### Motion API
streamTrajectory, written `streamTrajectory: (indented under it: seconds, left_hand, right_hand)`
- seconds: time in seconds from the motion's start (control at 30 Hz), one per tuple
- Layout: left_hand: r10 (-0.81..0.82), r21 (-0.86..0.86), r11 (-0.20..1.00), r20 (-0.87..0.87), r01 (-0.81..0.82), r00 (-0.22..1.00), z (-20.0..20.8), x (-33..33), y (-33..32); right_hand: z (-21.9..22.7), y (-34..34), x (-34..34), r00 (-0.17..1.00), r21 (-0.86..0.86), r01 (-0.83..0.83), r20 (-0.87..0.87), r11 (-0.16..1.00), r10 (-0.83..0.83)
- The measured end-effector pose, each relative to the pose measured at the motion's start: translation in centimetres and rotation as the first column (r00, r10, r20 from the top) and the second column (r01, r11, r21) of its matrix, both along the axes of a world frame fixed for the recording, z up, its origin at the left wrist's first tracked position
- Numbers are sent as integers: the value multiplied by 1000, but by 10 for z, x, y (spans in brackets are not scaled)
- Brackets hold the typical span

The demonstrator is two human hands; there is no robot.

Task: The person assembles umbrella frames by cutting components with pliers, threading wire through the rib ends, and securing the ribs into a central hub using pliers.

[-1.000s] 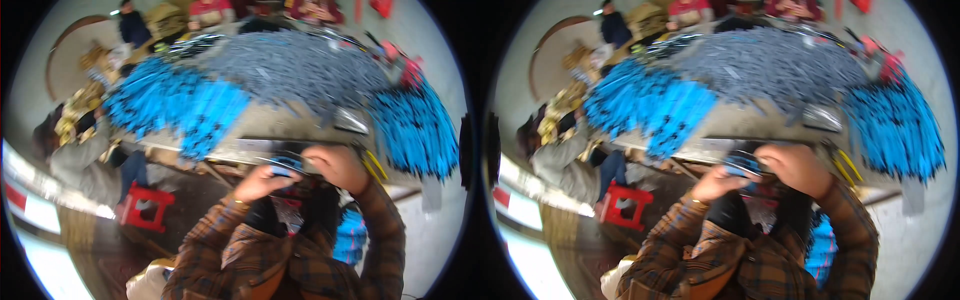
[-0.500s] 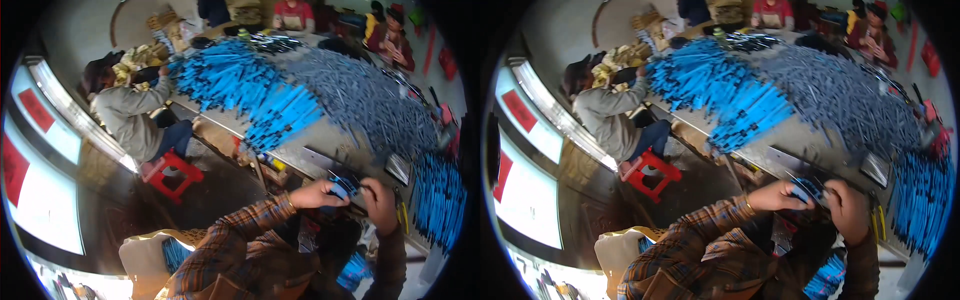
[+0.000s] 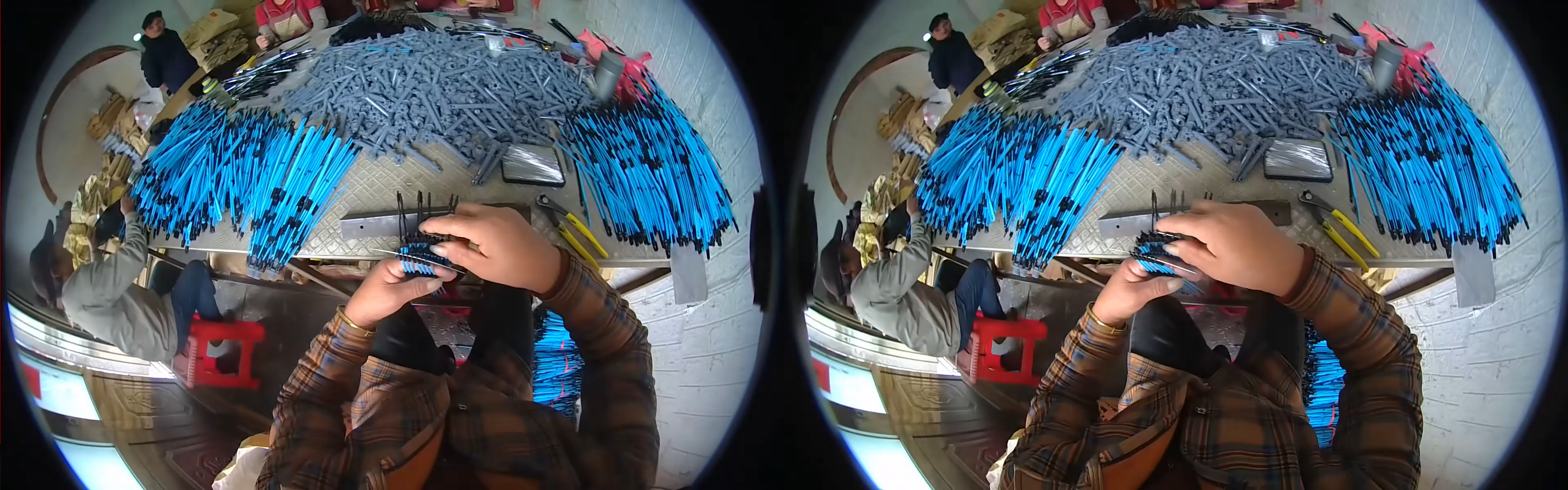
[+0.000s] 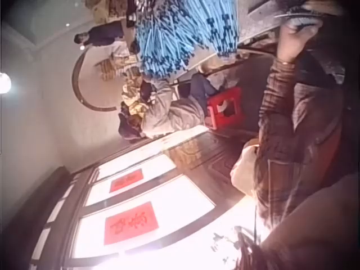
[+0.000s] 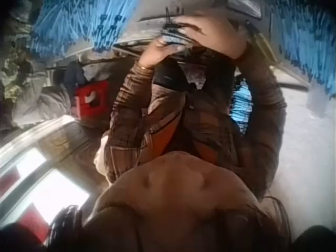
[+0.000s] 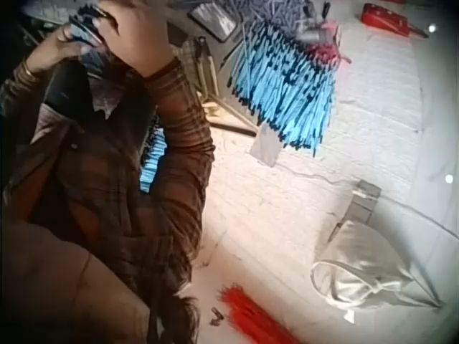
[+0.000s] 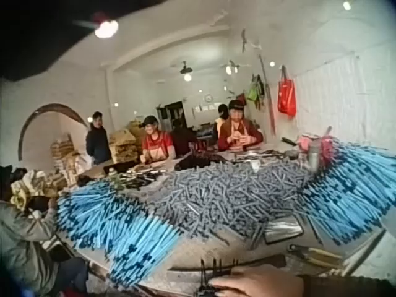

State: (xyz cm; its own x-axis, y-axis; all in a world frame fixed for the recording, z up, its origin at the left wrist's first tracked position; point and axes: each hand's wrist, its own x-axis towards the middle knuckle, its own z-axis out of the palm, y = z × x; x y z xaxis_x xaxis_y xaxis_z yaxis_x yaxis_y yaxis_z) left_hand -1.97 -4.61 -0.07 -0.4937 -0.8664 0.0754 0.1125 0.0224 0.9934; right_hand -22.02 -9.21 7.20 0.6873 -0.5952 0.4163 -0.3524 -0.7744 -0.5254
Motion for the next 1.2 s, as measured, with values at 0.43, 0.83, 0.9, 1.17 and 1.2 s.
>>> streamTrajectory:
  seconds: [0.43,0.83,0.9,1.17,1.2]
  left_hand:
    - [-18,4,1000,39,18,999,6,5,-1]
    - [-32,1,1000,80,32,996,7,7,1]
    - [-45,12,999,77,44,996,7,7,0]
    - [-31,5,999,-5,31,999,12,4,1]
    - [-31,6,1000,-5,31,1000,11,5,2]
  right_hand:
    - [9,-4,9,1000,-57,-27,14,998,28]
    - [6,-3,17,998,-2,-60,20,998,60]
    - [7,-4,16,998,-9,-65,-4,998,65]
    - [-2,-9,18,994,29,-89,58,996,87]
    - [-4,-11,17,991,52,-100,93,994,95]
